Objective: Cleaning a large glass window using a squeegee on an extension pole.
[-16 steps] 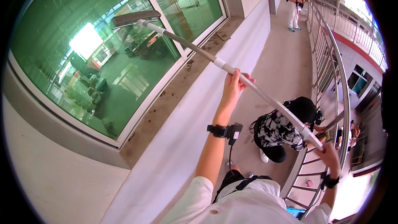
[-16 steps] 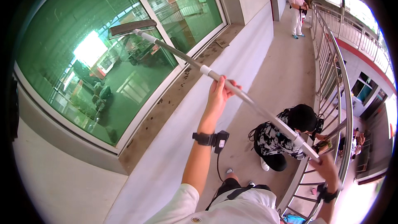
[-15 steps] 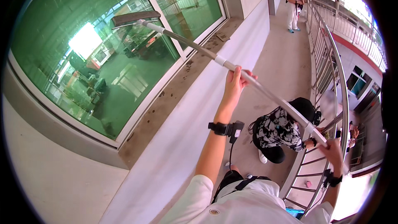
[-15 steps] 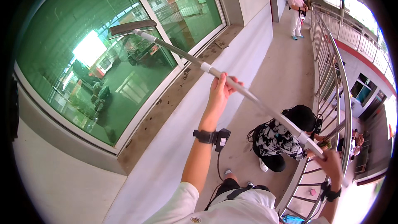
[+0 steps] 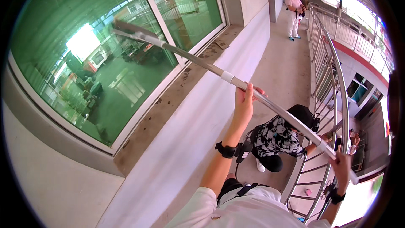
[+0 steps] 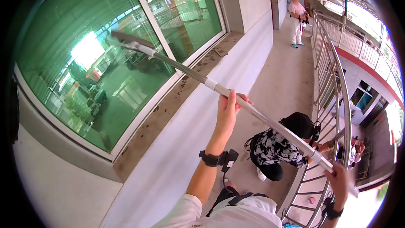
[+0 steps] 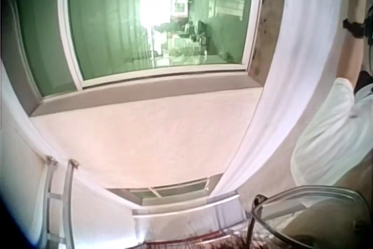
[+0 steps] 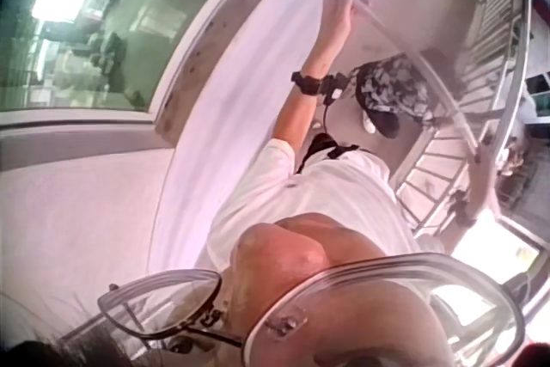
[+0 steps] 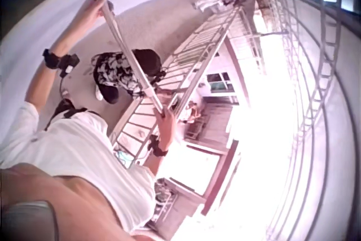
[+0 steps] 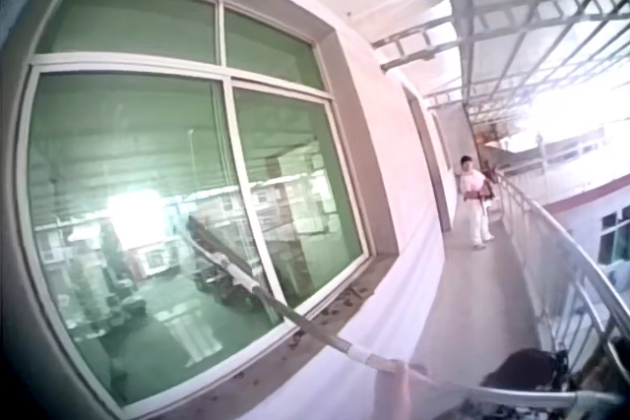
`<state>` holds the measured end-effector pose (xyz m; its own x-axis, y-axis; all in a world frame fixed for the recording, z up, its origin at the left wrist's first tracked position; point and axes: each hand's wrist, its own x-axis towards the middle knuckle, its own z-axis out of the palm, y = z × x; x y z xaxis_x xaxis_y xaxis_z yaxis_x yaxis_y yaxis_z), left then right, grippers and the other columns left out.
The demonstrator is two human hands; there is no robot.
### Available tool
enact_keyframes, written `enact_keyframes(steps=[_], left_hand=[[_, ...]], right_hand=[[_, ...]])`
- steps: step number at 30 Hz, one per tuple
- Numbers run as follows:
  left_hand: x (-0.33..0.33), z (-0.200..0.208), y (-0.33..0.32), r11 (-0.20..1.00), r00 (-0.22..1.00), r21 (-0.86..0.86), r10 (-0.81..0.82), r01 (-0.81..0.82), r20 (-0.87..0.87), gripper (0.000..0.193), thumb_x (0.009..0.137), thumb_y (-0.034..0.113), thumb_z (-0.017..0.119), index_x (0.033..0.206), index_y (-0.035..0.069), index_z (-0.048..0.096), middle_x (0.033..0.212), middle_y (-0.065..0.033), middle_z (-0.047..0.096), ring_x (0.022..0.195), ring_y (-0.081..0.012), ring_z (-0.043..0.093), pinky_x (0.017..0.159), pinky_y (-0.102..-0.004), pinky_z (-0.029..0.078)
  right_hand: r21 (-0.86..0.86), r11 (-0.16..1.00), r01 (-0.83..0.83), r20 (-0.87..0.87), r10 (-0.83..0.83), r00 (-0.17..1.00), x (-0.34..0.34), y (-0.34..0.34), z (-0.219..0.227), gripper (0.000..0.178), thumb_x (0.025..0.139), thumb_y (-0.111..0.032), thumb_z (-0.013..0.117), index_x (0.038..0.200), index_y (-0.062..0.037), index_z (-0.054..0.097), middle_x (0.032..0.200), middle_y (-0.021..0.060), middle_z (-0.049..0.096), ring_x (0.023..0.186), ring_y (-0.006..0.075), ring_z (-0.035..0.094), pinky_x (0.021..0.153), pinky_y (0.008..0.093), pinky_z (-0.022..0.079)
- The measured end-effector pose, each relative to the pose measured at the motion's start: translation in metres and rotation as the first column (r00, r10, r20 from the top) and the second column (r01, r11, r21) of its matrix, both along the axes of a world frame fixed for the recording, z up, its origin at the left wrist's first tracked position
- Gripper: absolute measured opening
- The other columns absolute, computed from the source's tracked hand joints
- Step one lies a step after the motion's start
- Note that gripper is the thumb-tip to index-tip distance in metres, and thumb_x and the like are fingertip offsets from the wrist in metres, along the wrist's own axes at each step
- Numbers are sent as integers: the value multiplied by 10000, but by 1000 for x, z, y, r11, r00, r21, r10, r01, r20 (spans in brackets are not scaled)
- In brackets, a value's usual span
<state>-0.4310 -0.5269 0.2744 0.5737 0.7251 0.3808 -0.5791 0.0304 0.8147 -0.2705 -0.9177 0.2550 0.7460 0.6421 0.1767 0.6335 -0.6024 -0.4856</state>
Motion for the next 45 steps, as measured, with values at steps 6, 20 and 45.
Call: enact_keyframes(steps=[6,20,45], left_hand=[[-39,20,-2,966,967,45,253,-253,-4,230,975,249,505,1030,81,358,745,-39,516,566,-147,572,477,-246,444],[-69,-27,59,886,858,115,464,-450,-221,170,975,167,460,1022,66,331,744,-42,461,504,-140,533,450,-268,476],[-75,-217,-16,909,884,-185,288,-373,-367,221,960,152,521,1018,54,332,842,-45,468,697,-99,521,547,-287,550]], right_hand=[[121,943,-311,-765,288,576,-41,34,-114,282,868,-189,561,654,-6,551,520,-3,489,474,73,407,434,279,310],[320,873,-369,-704,480,523,-81,109,-164,419,964,-352,462,724,-19,546,542,-30,446,481,54,410,442,236,305],[-11,985,-172,-788,98,609,-82,-10,-233,354,904,-235,540,640,-4,583,498,-24,443,431,60,395,402,251,265]])
